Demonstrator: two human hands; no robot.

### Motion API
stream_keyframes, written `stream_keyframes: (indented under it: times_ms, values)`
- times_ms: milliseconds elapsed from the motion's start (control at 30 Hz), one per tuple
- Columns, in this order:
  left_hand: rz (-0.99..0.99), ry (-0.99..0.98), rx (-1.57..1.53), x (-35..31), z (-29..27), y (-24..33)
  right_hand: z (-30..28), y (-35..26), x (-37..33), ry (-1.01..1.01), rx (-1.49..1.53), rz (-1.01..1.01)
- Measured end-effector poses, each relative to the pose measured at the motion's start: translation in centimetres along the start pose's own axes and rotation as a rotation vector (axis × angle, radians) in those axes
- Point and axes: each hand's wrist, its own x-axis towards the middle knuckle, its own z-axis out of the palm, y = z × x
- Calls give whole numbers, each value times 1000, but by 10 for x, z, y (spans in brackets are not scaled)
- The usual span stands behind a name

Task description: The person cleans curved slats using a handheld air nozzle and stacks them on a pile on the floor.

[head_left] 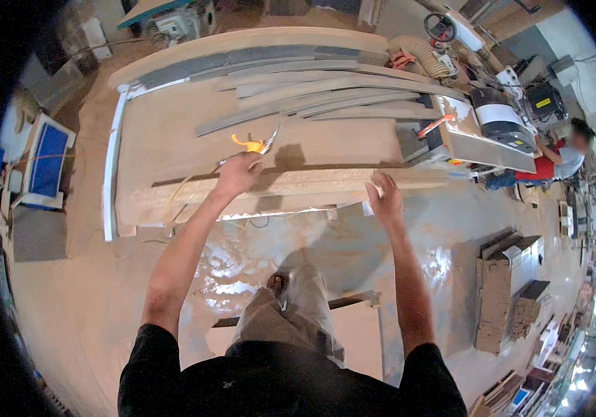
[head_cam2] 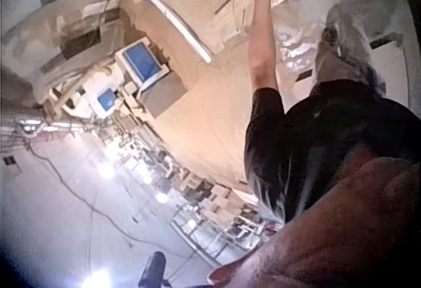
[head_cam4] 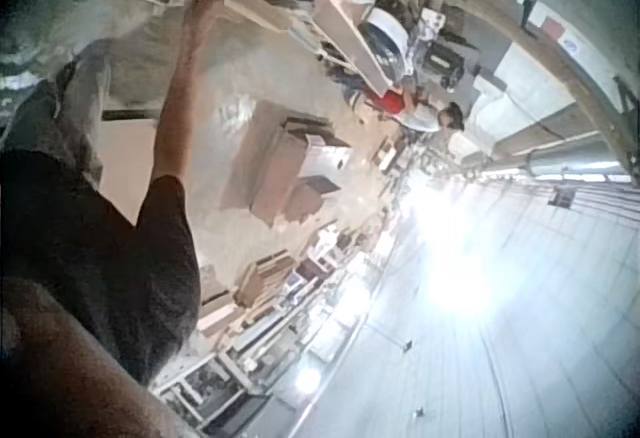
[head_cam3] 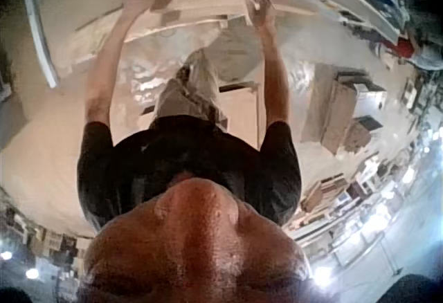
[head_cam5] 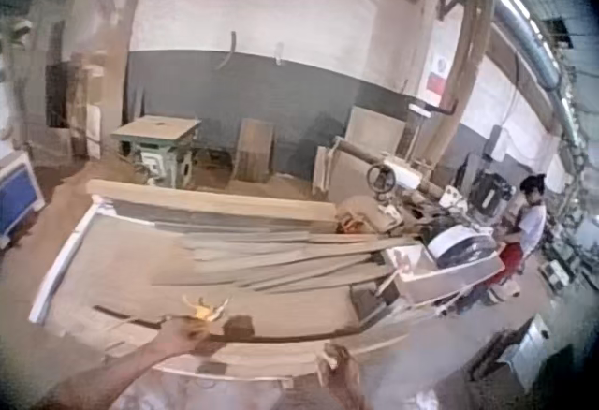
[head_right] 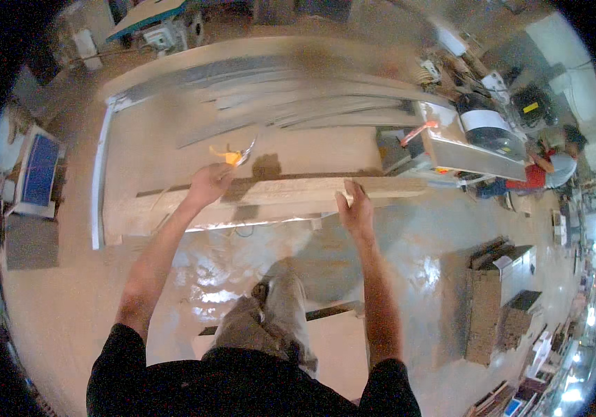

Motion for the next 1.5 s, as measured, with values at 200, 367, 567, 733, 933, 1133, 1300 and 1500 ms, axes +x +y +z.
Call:
stream_keyframes:
  times_ms: [200,367,567,733,933,1133,1300,1500]
  values:
    - [126,-152,241,162,92,-1,28,86,170,-102,-360,139]
    - [135,-215,329,276,170,37,13,189,320,-162,-810,-1]
    - [62,-219,382,291,201,-3,18,218,407,-227,-854,-300]
    - [82,-138,147,270,138,-56,-3,205,432,-314,-772,-302]
    - [23,-101,274,249,54,-144,41,124,423,-450,-620,-530]
    - [-41,-261,306,246,61,-193,163,27,389,-627,-452,-573]
    - [-7,-341,202,244,53,-224,215,16,361,-556,-461,-696]
    - [-38,-395,109,229,64,-260,221,15,363,-716,-513,-528]
